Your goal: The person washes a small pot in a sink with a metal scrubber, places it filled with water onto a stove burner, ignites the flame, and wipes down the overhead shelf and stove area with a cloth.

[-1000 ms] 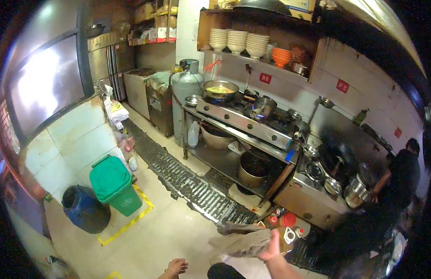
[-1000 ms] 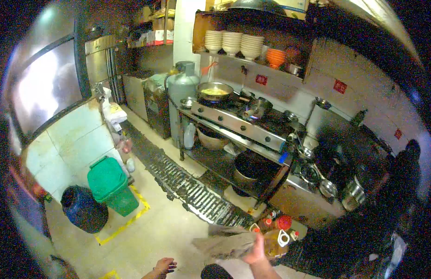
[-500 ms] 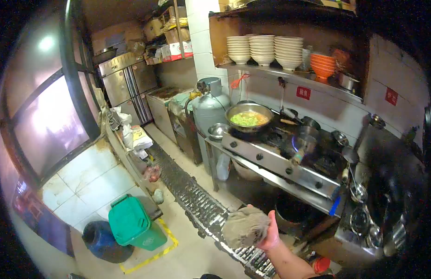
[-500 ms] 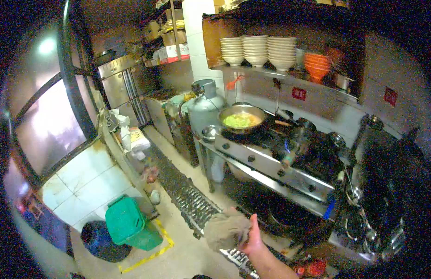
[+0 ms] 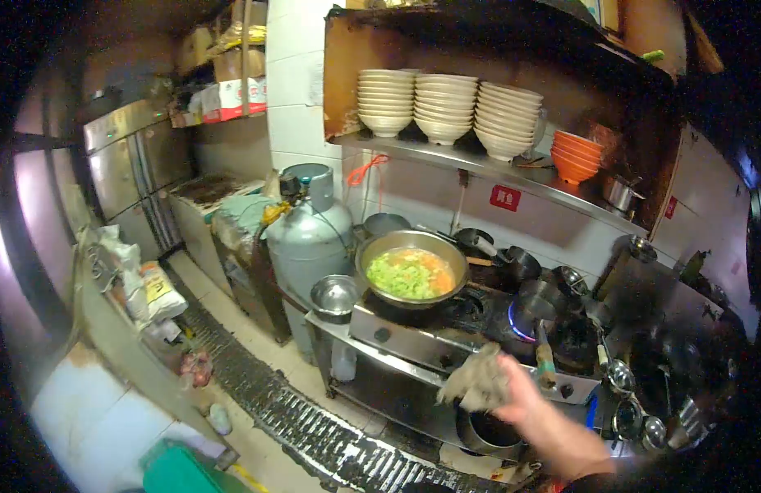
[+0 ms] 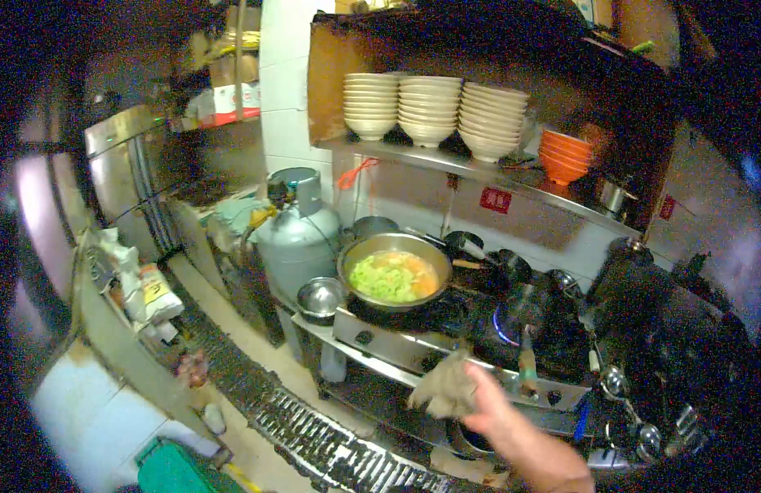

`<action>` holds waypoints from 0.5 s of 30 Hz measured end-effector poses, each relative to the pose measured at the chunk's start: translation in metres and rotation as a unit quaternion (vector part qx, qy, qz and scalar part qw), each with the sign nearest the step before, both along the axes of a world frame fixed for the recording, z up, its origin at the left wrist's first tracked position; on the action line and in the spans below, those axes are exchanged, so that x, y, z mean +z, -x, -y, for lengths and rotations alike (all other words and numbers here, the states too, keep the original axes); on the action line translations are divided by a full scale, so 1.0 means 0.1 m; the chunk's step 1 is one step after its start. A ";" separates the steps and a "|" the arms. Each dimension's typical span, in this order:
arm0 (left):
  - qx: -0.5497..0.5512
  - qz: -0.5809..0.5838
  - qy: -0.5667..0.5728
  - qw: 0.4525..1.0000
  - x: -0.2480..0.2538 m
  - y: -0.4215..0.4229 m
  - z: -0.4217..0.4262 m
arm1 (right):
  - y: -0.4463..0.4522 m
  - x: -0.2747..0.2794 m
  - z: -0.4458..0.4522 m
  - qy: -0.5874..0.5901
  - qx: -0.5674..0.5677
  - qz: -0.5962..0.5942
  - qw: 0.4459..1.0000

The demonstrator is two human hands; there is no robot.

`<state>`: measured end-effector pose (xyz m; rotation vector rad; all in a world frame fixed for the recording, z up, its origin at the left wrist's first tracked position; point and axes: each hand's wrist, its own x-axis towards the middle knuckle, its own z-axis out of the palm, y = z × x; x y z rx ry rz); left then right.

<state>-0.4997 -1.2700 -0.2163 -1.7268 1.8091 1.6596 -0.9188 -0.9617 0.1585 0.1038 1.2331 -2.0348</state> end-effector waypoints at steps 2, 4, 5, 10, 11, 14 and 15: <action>-0.081 0.009 0.049 0.995 0.15 0.50 0.62 | 0.37 0.64 0.28 -0.012 -0.109 -0.084 0.990; -0.112 -0.004 0.098 0.989 0.14 0.94 1.24 | 0.93 1.05 0.43 0.013 -0.132 -0.251 0.959; -0.090 -0.025 0.110 0.990 0.16 1.18 1.50 | 1.32 1.16 0.54 0.008 -0.196 -0.385 0.902; 0.016 -0.109 0.126 0.986 0.13 2.23 1.96 | 3.00 2.12 1.37 -0.263 -0.183 -0.742 0.588; 0.027 -0.117 0.119 0.986 0.17 2.43 1.96 | 3.28 2.25 1.55 -0.306 -0.155 -0.768 0.542; 0.041 -0.132 0.093 0.986 0.42 3.05 1.94 | 4.36 2.36 2.04 -0.495 0.078 -0.736 0.455; 0.043 -0.139 0.087 0.986 0.48 3.24 1.94 | 4.86 2.13 2.11 -0.470 0.070 -0.766 0.432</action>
